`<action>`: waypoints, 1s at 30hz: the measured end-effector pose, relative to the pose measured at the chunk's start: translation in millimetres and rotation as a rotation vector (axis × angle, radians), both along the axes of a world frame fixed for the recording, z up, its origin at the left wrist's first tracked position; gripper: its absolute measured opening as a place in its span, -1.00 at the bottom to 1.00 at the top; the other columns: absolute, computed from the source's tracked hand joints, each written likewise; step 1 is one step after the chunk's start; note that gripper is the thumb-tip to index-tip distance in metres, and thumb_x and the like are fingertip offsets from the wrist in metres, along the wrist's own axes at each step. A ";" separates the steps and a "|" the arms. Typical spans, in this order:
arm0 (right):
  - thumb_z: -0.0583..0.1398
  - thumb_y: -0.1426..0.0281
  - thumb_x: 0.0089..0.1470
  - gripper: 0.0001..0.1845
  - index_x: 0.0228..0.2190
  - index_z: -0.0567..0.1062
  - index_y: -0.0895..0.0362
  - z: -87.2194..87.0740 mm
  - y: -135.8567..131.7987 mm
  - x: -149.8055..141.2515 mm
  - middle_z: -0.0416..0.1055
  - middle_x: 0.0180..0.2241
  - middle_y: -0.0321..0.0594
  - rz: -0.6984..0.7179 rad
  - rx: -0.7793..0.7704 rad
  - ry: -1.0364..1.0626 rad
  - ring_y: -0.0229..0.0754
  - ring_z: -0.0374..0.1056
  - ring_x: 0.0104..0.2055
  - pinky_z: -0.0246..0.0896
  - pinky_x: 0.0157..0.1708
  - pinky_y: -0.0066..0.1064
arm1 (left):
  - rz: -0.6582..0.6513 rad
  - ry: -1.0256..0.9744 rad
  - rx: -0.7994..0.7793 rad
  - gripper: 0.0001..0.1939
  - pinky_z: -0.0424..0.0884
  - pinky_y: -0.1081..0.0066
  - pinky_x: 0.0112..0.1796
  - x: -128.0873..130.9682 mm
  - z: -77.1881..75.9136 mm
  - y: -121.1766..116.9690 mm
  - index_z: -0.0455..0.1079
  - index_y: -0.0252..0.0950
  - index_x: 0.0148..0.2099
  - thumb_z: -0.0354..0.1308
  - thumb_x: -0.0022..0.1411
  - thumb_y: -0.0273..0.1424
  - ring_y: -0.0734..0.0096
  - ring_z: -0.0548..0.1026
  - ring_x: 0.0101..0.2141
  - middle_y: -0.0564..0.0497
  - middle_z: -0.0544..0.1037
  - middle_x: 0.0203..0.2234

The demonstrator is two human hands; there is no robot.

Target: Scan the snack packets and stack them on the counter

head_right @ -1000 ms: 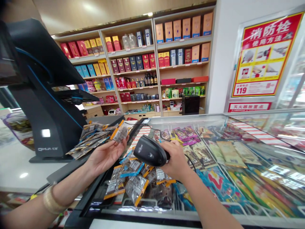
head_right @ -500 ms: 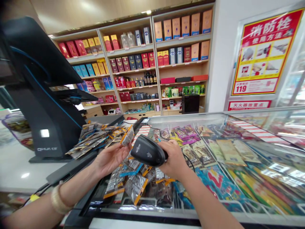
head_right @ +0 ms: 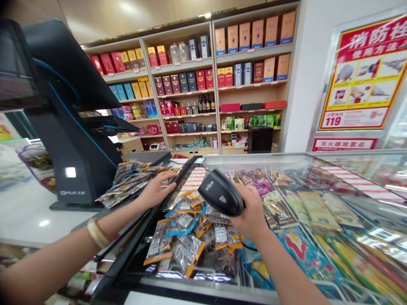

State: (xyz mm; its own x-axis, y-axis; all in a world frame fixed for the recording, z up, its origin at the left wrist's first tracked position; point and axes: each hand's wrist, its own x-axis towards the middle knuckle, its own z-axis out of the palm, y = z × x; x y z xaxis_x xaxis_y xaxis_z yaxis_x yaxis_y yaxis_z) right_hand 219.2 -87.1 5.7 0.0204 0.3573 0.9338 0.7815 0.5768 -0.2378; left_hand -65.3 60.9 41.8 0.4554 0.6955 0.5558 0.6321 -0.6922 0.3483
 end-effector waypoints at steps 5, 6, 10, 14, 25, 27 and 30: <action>0.14 0.45 -0.11 -0.89 -0.43 0.43 0.08 2.9 -1.9 -1.8 0.42 -0.51 -0.28 0.002 -0.025 -0.036 -0.17 0.33 -0.47 0.14 -0.42 -0.36 | 0.429 0.541 0.051 -0.56 0.22 0.24 0.16 -40.5 33.6 69.1 0.51 -0.33 0.01 -0.11 0.24 -0.36 0.17 0.35 0.13 -0.16 0.41 0.15; 0.13 0.45 -0.10 -0.88 -0.43 0.44 0.08 3.2 -1.9 -2.1 0.43 -0.50 -0.27 0.003 -0.027 -0.045 -0.17 0.33 -0.46 0.14 -0.41 -0.36 | 0.464 0.600 0.026 -0.57 0.19 0.19 0.17 -45.6 38.3 79.5 0.54 -0.33 -0.02 -0.10 0.23 -0.37 0.10 0.31 0.17 -0.17 0.40 0.16; 0.14 0.42 -0.08 -0.84 -0.36 0.46 0.08 2.6 -1.1 -1.8 0.45 -0.47 -0.25 -0.010 -0.052 -0.059 -0.15 0.35 -0.43 0.14 -0.40 -0.35 | 0.526 0.716 -0.067 -0.64 0.20 -0.03 0.11 -54.2 43.1 103.5 0.60 -0.32 -0.22 -0.03 0.17 -0.35 -0.15 0.29 0.17 -0.24 0.49 0.07; 0.15 0.39 -0.06 -0.88 -0.39 0.45 0.08 1.4 -1.5 -1.1 0.43 -0.49 -0.25 -0.014 -0.084 -0.055 -0.15 0.33 -0.45 0.10 -0.41 -0.34 | 0.564 0.786 -0.130 -0.69 0.29 0.00 0.01 -52.8 38.1 109.9 0.59 -0.34 -0.30 0.01 0.13 -0.38 -0.15 0.46 0.00 -0.34 0.59 -0.12; 0.15 0.37 -0.06 -0.81 -0.33 0.48 0.09 -0.1 -3.5 -4.0 0.42 -0.47 -0.25 -0.009 -0.140 -0.056 -0.15 0.32 -0.42 0.09 -0.37 -0.33 | 0.461 0.418 0.036 -0.50 0.29 0.18 0.11 -54.7 55.7 58.4 0.44 -0.43 0.10 -0.12 0.21 -0.39 0.05 0.42 0.09 -0.24 0.40 0.16; 0.15 0.37 -0.07 -0.80 -0.33 0.49 0.10 -0.1 -3.5 -4.5 0.43 -0.46 -0.25 -0.010 -0.127 -0.049 -0.16 0.32 -0.42 0.09 -0.37 -0.34 | 0.364 0.167 0.040 -0.50 0.29 0.22 0.13 -51.0 52.7 36.9 0.44 -0.38 0.11 -0.05 0.20 -0.33 0.12 0.45 0.06 -0.15 0.44 0.13; 0.15 0.37 -0.09 -0.78 -0.33 0.49 0.10 0.3 -3.3 -5.2 0.46 -0.44 -0.23 -0.013 -0.112 -0.048 -0.15 0.33 -0.41 0.10 -0.36 -0.33 | 0.221 -0.140 0.028 -0.53 0.31 0.21 0.12 -40.5 40.8 3.2 0.49 -0.31 0.06 0.08 0.16 -0.23 0.15 0.47 0.03 -0.08 0.53 0.03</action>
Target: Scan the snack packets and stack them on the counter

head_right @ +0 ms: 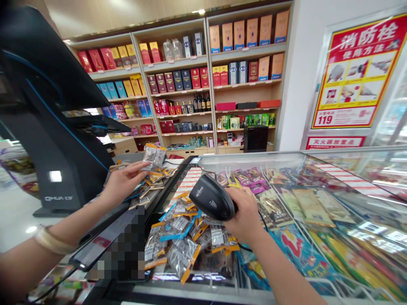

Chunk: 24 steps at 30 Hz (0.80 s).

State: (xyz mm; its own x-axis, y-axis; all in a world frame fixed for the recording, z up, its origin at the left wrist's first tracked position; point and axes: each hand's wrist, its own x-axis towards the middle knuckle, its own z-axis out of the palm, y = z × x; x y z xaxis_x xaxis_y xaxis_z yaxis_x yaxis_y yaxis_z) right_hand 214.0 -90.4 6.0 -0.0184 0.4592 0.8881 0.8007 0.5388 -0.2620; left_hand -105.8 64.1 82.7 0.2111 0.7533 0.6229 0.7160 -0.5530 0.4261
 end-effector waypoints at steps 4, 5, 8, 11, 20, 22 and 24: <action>0.16 0.35 -0.08 -0.78 -0.32 0.49 0.10 1.0 0.6 -0.8 0.48 -0.46 -0.23 0.010 -0.005 0.013 -0.14 0.34 -0.42 0.10 -0.36 -0.32 | -0.154 -0.265 0.010 -0.57 0.39 0.20 0.06 19.0 -19.0 -36.6 0.56 -0.27 -0.07 0.22 0.09 -0.12 0.16 0.49 -0.03 -0.10 0.58 -0.09; 0.16 0.34 -0.07 -0.78 -0.31 0.49 0.10 1.2 0.6 -1.1 0.48 -0.46 -0.24 0.018 -0.008 0.015 -0.14 0.34 -0.42 0.10 -0.36 -0.32 | -0.178 -0.300 0.012 -0.59 0.41 0.21 0.03 23.8 -22.7 -43.1 0.57 -0.26 -0.11 0.24 0.07 -0.12 0.18 0.50 -0.05 -0.10 0.58 -0.11; 0.18 0.37 -0.08 -0.76 -0.28 0.48 0.10 1.7 0.4 -2.6 0.50 -0.43 -0.25 0.054 -0.021 -0.003 -0.16 0.34 -0.42 0.06 -0.36 -0.33 | -0.238 -0.386 -0.011 -0.62 0.50 0.29 -0.09 37.6 -30.3 -56.3 0.57 -0.27 -0.13 0.28 0.03 -0.16 0.26 0.50 -0.12 -0.10 0.54 -0.16; 0.17 0.42 -0.10 -0.74 -0.27 0.47 0.09 1.4 -0.1 -4.8 0.51 -0.39 -0.26 0.080 -0.045 -0.035 -0.17 0.34 -0.40 0.02 -0.35 -0.33 | -0.306 -0.486 -0.100 -0.48 0.53 0.36 -0.18 49.1 -34.6 -62.4 0.45 -0.26 0.05 0.29 0.01 -0.24 0.41 0.48 -0.24 -0.01 0.47 -0.27; 0.17 0.43 -0.12 -0.76 -0.31 0.47 0.09 1.4 0.8 -7.8 0.49 -0.43 -0.28 0.122 -0.099 -0.018 -0.18 0.34 -0.39 0.00 -0.32 -0.32 | -0.334 -0.607 -0.074 -0.42 0.52 0.39 -0.21 71.1 -43.9 -75.0 0.30 -0.24 0.09 0.29 0.00 -0.32 0.46 0.45 -0.31 0.09 0.36 -0.38; 0.17 0.41 -0.11 -0.79 -0.33 0.47 0.09 2.2 0.6 -8.3 0.49 -0.43 -0.27 0.123 -0.081 0.009 -0.17 0.35 -0.39 0.05 -0.32 -0.31 | -0.336 -0.601 -0.050 -0.46 0.51 0.41 -0.22 75.6 -46.8 -78.1 0.31 -0.23 0.07 0.28 0.01 -0.32 0.46 0.45 -0.32 0.09 0.36 -0.39; 0.18 0.39 -0.10 -0.77 -0.30 0.49 0.08 2.8 0.2 -8.8 0.51 -0.41 -0.25 0.120 -0.067 0.046 -0.15 0.36 -0.38 0.11 -0.31 -0.31 | -0.344 -0.580 -0.024 -0.49 0.50 0.44 -0.25 79.4 -50.1 -80.3 0.31 -0.22 0.05 0.27 0.02 -0.33 0.47 0.43 -0.34 0.10 0.35 -0.41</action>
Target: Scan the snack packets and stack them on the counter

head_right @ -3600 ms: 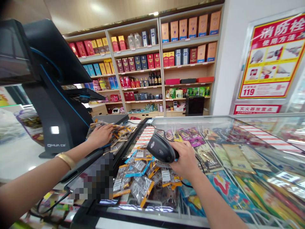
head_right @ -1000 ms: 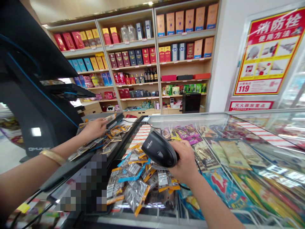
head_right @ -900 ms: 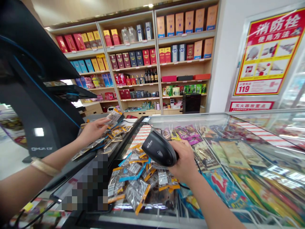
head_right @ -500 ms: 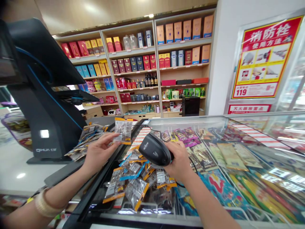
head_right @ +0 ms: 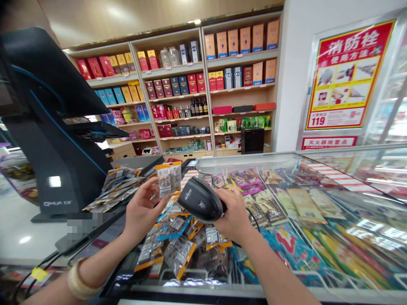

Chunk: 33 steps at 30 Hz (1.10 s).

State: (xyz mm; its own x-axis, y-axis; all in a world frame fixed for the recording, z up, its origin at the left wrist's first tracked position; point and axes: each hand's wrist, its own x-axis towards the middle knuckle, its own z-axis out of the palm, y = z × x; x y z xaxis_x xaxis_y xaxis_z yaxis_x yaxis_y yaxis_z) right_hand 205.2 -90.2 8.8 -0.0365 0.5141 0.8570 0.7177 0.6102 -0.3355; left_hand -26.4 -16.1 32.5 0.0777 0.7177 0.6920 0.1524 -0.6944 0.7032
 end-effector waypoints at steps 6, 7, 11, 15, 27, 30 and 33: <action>0.22 0.30 -0.07 -0.81 -0.33 0.51 0.06 0.6 -0.2 1.8 0.51 -0.42 -0.21 -0.025 -0.006 0.075 -0.11 0.39 -0.37 0.24 -0.34 -0.32 | 0.006 0.075 0.074 -0.58 0.49 0.45 -0.27 5.1 -9.2 -2.0 0.34 -0.21 0.02 0.23 0.08 -0.33 0.48 0.41 -0.38 0.09 0.36 -0.41; 0.23 0.29 -0.07 -0.82 -0.35 0.51 0.06 0.9 0.0 2.1 0.50 -0.43 -0.22 -0.025 -0.009 0.070 -0.10 0.39 -0.37 0.25 -0.35 -0.33 | 0.007 0.083 0.075 -0.58 0.49 0.45 -0.27 5.2 -10.5 -1.9 0.35 -0.21 0.02 0.23 0.08 -0.33 0.47 0.42 -0.37 0.08 0.37 -0.40; 0.23 0.30 -0.08 -0.83 -0.36 0.51 0.06 1.9 0.4 2.4 0.50 -0.45 -0.23 -0.026 0.003 0.056 -0.11 0.40 -0.39 0.26 -0.36 -0.33 | -0.005 0.080 0.073 -0.59 0.50 0.46 -0.26 4.3 -13.9 -0.9 0.37 -0.21 0.01 0.25 0.08 -0.36 0.49 0.42 -0.36 0.07 0.41 -0.37; 0.18 0.35 -0.09 -0.80 -0.33 0.51 0.07 0.9 1.5 4.6 0.51 -0.44 -0.22 -0.061 0.061 0.100 -0.10 0.41 -0.39 0.27 -0.35 -0.30 | -0.100 0.043 -0.092 -0.54 0.50 0.41 -0.23 4.3 -8.8 -1.4 0.37 -0.25 0.03 0.29 0.04 -0.36 0.44 0.48 -0.31 0.05 0.45 -0.37; 0.21 0.32 -0.12 -0.82 -0.38 0.52 0.08 -4.0 8.4 18.9 0.52 -0.49 -0.23 -0.175 0.089 0.236 -0.10 0.40 -0.45 0.28 -0.42 -0.31 | -0.022 0.515 -0.049 -0.69 0.47 0.38 -0.36 -1.7 3.4 16.5 0.53 -0.25 -0.13 0.24 0.06 -0.26 0.37 0.51 -0.37 -0.08 0.59 -0.24; 0.21 0.33 -0.11 -0.87 -0.42 0.50 0.08 -4.5 7.4 17.2 0.50 -0.51 -0.25 -0.173 0.101 0.214 -0.11 0.39 -0.46 0.26 -0.44 -0.33 | 0.094 0.629 0.107 -0.70 0.47 0.36 -0.28 -17.5 9.7 33.7 0.52 -0.24 -0.11 0.13 0.15 -0.26 0.35 0.51 -0.32 -0.07 0.58 -0.23; 0.20 0.32 -0.10 -0.81 -0.36 0.52 0.08 -4.9 6.9 16.0 0.50 -0.49 -0.23 -0.180 0.107 0.207 -0.11 0.39 -0.45 0.26 -0.43 -0.32 | 0.274 0.766 0.114 -0.66 0.45 0.29 -0.12 -39.4 22.7 72.2 0.52 -0.26 -0.08 0.08 0.16 -0.27 0.23 0.52 -0.17 -0.10 0.58 -0.17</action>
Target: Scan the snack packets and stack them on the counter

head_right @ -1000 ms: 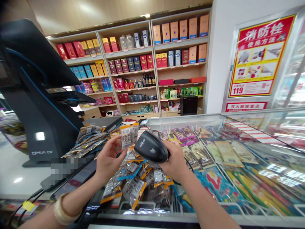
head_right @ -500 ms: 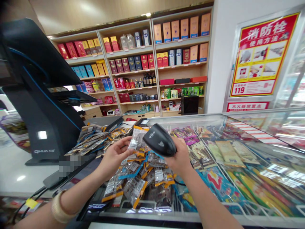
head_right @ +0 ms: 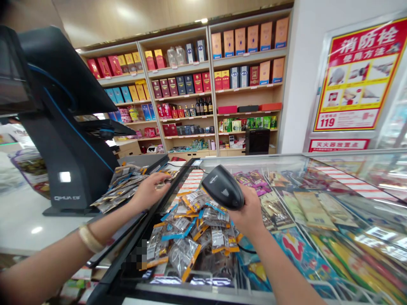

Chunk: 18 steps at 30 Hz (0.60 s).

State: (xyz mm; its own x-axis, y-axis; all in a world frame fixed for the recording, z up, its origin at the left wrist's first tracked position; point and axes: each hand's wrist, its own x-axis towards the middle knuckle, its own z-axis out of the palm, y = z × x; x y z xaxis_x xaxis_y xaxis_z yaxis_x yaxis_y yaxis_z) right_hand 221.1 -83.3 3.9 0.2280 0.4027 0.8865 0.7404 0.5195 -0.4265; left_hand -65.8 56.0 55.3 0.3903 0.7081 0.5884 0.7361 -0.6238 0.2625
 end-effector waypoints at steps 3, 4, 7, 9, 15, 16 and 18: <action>0.20 0.31 -0.09 -0.79 -0.34 0.52 0.08 0.0 -0.1 0.2 0.48 -0.50 -0.25 -0.007 -0.014 -0.012 -0.12 0.36 -0.47 0.26 -0.43 -0.33 | 0.260 0.247 -0.040 -0.58 0.36 0.28 0.03 -17.6 17.7 48.5 0.49 -0.31 0.02 0.00 0.19 -0.31 0.16 0.47 -0.02 -0.17 0.54 -0.04; 0.20 0.32 -0.09 -0.81 -0.35 0.52 0.07 0.2 -0.1 0.6 0.47 -0.51 -0.26 -0.007 -0.014 -0.018 -0.13 0.35 -0.48 0.25 -0.43 -0.33 | 0.328 0.358 -0.080 -0.57 0.33 0.29 0.05 -20.7 22.9 63.4 0.48 -0.29 0.04 -0.03 0.21 -0.32 0.16 0.45 0.03 -0.16 0.52 0.03; 0.18 0.35 -0.10 -0.87 -0.41 0.50 0.07 1.4 -0.7 2.0 0.44 -0.55 -0.30 -0.008 -0.017 -0.038 -0.17 0.32 -0.51 0.21 -0.45 -0.36 | 0.394 0.504 -0.194 -0.64 0.37 0.21 0.01 -21.5 29.9 98.3 0.56 -0.26 -0.09 0.07 0.11 -0.34 0.03 0.48 0.01 -0.19 0.55 -0.01; 0.18 0.35 -0.09 -0.89 -0.43 0.49 0.07 2.2 -1.4 2.4 0.43 -0.55 -0.30 -0.006 -0.035 -0.041 -0.18 0.31 -0.51 0.19 -0.45 -0.37 | 0.422 0.557 -0.254 -0.70 0.40 0.10 -0.04 -17.6 26.5 113.3 0.59 -0.31 -0.20 0.16 0.01 -0.36 -0.12 0.52 -0.05 -0.30 0.59 -0.11; 0.19 0.35 -0.07 -0.93 -0.46 0.44 0.08 1.7 -3.1 0.2 0.43 -0.51 -0.29 -0.023 -0.072 -0.043 -0.18 0.32 -0.46 0.15 -0.43 -0.39 | 0.495 0.611 -0.321 -0.66 0.42 0.05 -0.09 -12.7 13.7 133.7 0.56 -0.42 -0.21 0.19 -0.01 -0.31 -0.17 0.57 -0.14 -0.43 0.61 -0.25; 0.18 0.36 -0.07 -0.94 -0.46 0.43 0.09 1.1 -3.0 0.1 0.43 -0.51 -0.29 -0.016 -0.073 -0.053 -0.19 0.31 -0.46 0.14 -0.42 -0.39 | 0.498 0.602 -0.316 -0.64 0.44 0.08 -0.11 -14.6 15.5 134.1 0.56 -0.42 -0.19 0.19 0.00 -0.31 -0.15 0.58 -0.17 -0.41 0.62 -0.26; 0.17 0.38 -0.07 -0.94 -0.45 0.43 0.08 -0.1 -2.6 0.5 0.43 -0.50 -0.30 0.001 -0.075 -0.073 -0.20 0.31 -0.46 0.14 -0.40 -0.38 | 0.495 0.567 -0.278 -0.60 0.45 0.16 -0.11 -20.1 22.7 131.3 0.54 -0.40 -0.10 0.16 0.02 -0.32 -0.10 0.57 -0.15 -0.36 0.61 -0.19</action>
State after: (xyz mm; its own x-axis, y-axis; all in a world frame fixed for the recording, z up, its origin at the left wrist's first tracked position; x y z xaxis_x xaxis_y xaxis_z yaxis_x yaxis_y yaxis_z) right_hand 221.6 -85.9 3.8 0.1633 0.4688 0.8681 0.7702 0.4893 -0.4091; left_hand -86.0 187.3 78.0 0.1791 0.9688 0.1714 0.9782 -0.1567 -0.1365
